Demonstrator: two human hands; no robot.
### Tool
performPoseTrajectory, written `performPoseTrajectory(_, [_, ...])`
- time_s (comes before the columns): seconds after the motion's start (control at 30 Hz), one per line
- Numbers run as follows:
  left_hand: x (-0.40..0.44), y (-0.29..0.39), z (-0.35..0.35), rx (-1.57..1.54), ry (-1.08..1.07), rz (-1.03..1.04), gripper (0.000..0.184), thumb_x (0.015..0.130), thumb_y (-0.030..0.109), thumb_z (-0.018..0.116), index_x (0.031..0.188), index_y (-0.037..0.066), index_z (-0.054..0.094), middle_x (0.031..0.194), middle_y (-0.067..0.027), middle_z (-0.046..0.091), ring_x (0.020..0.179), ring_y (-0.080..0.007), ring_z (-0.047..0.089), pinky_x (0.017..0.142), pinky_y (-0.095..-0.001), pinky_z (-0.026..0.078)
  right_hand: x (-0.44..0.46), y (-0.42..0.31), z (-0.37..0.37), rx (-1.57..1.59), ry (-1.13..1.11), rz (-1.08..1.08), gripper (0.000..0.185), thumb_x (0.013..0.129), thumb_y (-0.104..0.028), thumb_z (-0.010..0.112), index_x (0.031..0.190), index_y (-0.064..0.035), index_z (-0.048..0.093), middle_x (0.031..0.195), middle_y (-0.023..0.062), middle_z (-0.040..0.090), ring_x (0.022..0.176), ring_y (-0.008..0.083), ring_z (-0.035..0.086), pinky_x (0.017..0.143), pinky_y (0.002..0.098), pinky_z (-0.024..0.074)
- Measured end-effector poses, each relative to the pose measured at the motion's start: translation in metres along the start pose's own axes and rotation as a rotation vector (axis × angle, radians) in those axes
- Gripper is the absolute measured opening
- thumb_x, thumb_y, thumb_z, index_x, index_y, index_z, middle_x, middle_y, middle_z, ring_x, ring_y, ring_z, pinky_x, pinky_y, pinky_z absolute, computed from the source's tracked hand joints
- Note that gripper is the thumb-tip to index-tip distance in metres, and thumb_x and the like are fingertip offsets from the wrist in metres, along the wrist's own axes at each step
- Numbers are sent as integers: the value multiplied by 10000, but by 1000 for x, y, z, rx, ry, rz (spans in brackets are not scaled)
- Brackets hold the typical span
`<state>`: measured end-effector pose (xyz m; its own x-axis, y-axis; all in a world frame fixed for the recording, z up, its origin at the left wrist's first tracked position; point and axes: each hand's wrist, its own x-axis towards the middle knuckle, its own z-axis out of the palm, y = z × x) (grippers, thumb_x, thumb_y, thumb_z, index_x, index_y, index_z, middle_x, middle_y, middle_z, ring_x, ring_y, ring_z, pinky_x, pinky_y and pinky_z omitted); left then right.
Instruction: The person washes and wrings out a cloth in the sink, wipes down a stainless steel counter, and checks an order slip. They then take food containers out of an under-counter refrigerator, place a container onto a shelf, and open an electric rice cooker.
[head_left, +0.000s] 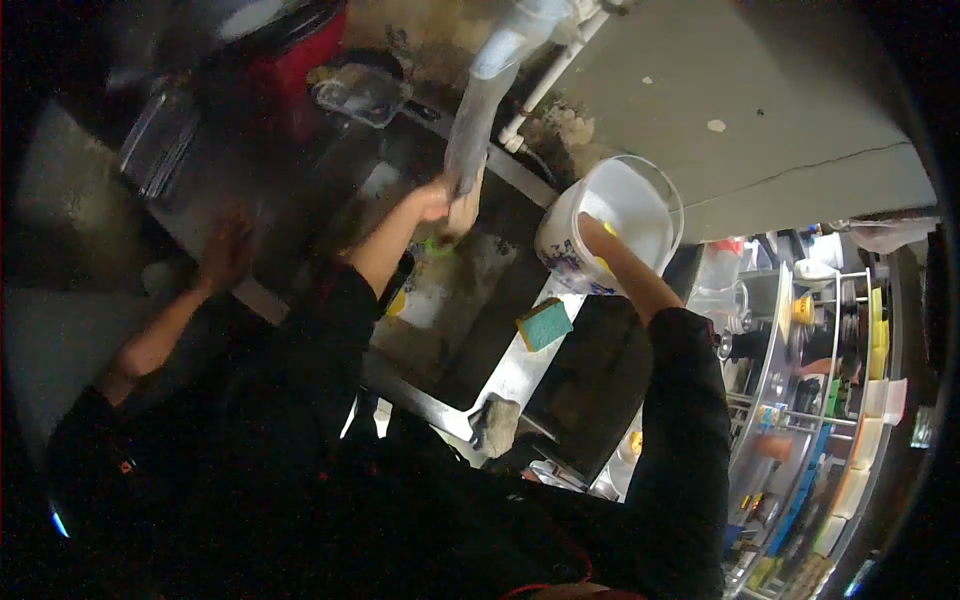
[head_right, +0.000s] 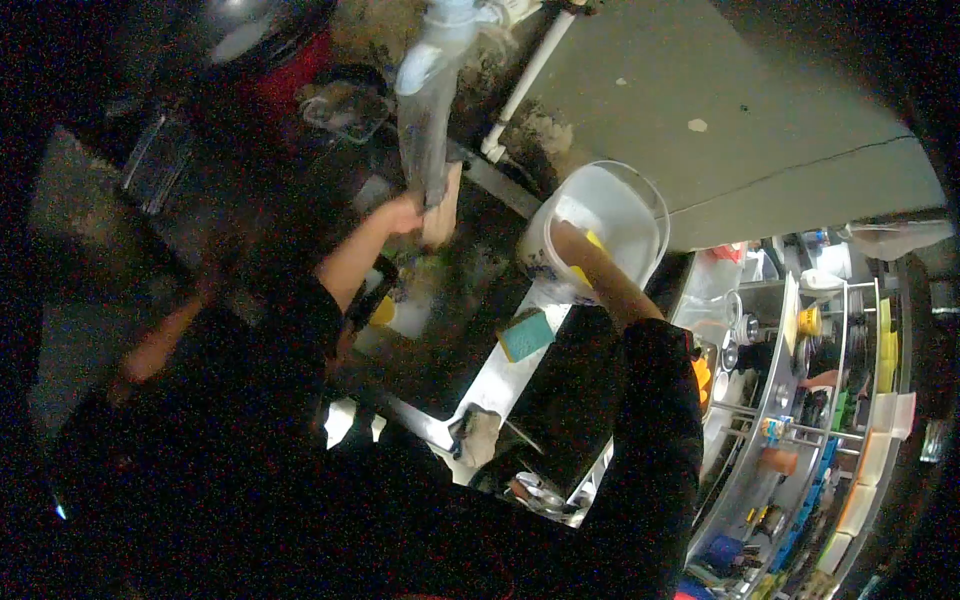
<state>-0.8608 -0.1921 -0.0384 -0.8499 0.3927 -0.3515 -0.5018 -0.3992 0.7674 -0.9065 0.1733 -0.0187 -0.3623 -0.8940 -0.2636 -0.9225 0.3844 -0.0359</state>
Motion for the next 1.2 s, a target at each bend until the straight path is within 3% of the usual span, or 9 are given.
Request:
performPoseTrajectory(0.23, [-11,-25,1,-218,-108,80,514,903,487,406,1227,91,450,1175,-50,524,1072,-213,491,899,-386,402,-6,14,-27,414,117,202,354,689,-196,736,987,-50,611,848,42,633,751,173,591,699,298,471])
performPoseTrajectory(0.47, [-25,-41,48,-496,-149,101,626,754,562,605,1162,105,477,1117,-54,548,1018,-221,519,877,-389,414,-36,-69,-159,1375,917,476,137,775,-18,655,910,-42,648,840,0,643,708,103,560,671,246,452])
performPoseTrajectory(0.53, [-25,-40,62,-483,-296,188,640,736,567,623,1157,109,474,1100,-42,548,1007,-212,523,876,-382,416,-15,-123,-191,1042,756,559,216,797,-26,634,1012,-9,630,897,15,651,790,122,602,706,267,484])
performPoseTrajectory(0.67, [-34,-27,111,-468,253,-106,568,786,557,581,1112,97,512,1066,-33,565,982,-187,529,814,-337,441,93,-202,-121,380,426,980,307,839,-168,545,1137,-102,581,926,181,646,799,284,647,668,384,492])
performPoseTrajectory(0.73, [-22,-49,107,-371,300,-51,604,831,551,499,1201,75,456,1160,-69,526,1043,-213,507,859,-345,421,131,-210,-70,874,1091,900,334,886,-227,461,1183,-99,544,1044,173,622,923,281,608,762,371,467])
performPoseTrajectory(0.87, [-74,-64,124,347,578,-146,673,895,520,354,1388,68,273,1321,-141,435,1205,-274,422,997,-358,315,156,-176,3,2801,1089,580,271,884,-207,418,1053,-102,602,967,127,594,841,241,535,798,356,436])
performPoseTrajectory(0.97, [-51,-80,58,311,494,-240,468,904,425,415,1181,57,502,1085,-99,574,976,-232,560,821,-365,447,185,-196,13,2006,966,1278,396,845,-282,460,1084,21,546,964,108,572,831,241,510,715,378,427])
performPoseTrajectory(1.13, [-82,-67,73,-54,351,-13,315,905,288,452,1101,61,548,1038,-100,599,956,-212,577,829,-359,458,171,-184,0,2520,1265,724,177,831,-160,441,916,-78,574,896,81,580,784,218,550,708,369,458])
performPoseTrajectory(1.2, [-88,-41,70,-136,145,-25,352,894,356,471,1100,81,550,1069,-74,597,985,-194,570,847,-359,453,171,-171,29,2473,1262,55,240,855,-235,416,1001,-87,537,998,87,565,878,219,551,751,342,469])
